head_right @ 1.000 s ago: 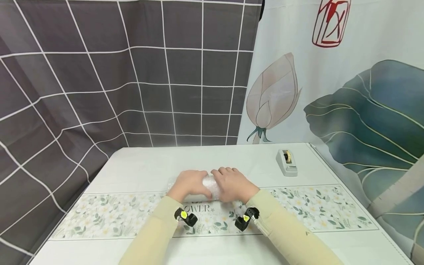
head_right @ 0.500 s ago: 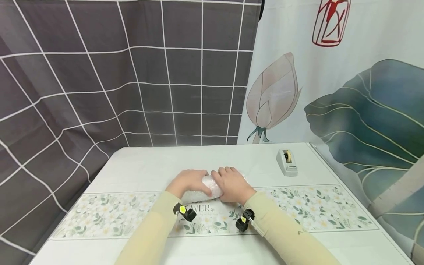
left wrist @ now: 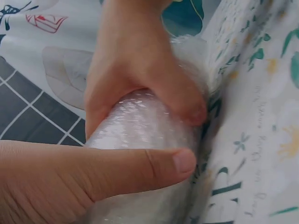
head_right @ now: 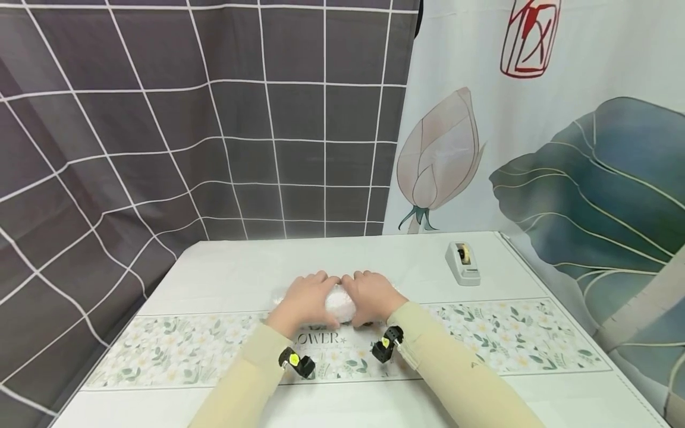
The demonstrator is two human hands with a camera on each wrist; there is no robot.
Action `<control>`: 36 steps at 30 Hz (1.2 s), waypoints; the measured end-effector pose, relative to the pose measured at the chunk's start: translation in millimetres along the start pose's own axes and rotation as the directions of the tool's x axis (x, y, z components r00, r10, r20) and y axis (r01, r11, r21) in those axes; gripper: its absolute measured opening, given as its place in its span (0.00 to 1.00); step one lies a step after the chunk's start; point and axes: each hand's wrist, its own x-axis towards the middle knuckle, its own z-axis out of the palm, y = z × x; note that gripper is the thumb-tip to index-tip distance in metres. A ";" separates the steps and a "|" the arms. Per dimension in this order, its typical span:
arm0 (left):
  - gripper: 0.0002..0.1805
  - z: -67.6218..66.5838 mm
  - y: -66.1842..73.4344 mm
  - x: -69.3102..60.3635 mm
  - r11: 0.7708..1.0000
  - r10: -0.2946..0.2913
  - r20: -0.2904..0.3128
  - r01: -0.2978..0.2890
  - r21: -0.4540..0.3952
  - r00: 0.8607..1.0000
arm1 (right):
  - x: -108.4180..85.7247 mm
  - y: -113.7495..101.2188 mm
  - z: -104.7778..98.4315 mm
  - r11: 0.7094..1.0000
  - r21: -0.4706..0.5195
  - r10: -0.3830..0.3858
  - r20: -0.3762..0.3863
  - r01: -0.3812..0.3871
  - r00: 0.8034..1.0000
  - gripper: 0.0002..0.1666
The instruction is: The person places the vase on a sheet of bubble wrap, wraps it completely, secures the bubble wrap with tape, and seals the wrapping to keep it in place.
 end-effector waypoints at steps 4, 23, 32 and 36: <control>0.55 6.0 1.8 -1.3 0.999 -0.007 -0.065 0.010 0.053 0.998 | 6.6 2.4 -5.8 0.995 0.067 0.062 0.120 -0.070 0.991 0.42; 0.44 14.7 -5.0 5.7 0.995 0.045 -0.172 -0.029 0.093 0.984 | 14.9 16.0 -8.6 0.938 0.284 0.114 0.295 -0.201 0.949 0.46; 0.42 11.2 -10.9 14.7 0.999 0.008 -0.066 -0.005 0.041 0.998 | -3.9 3.7 -8.0 0.997 0.079 0.016 0.055 -0.020 0.998 0.56; 0.41 8.3 -13.8 20.5 0.999 -0.026 0.030 0.027 -0.019 0.999 | -12.1 -2.2 -1.1 0.999 -0.046 -0.001 -0.057 -0.002 0.998 0.57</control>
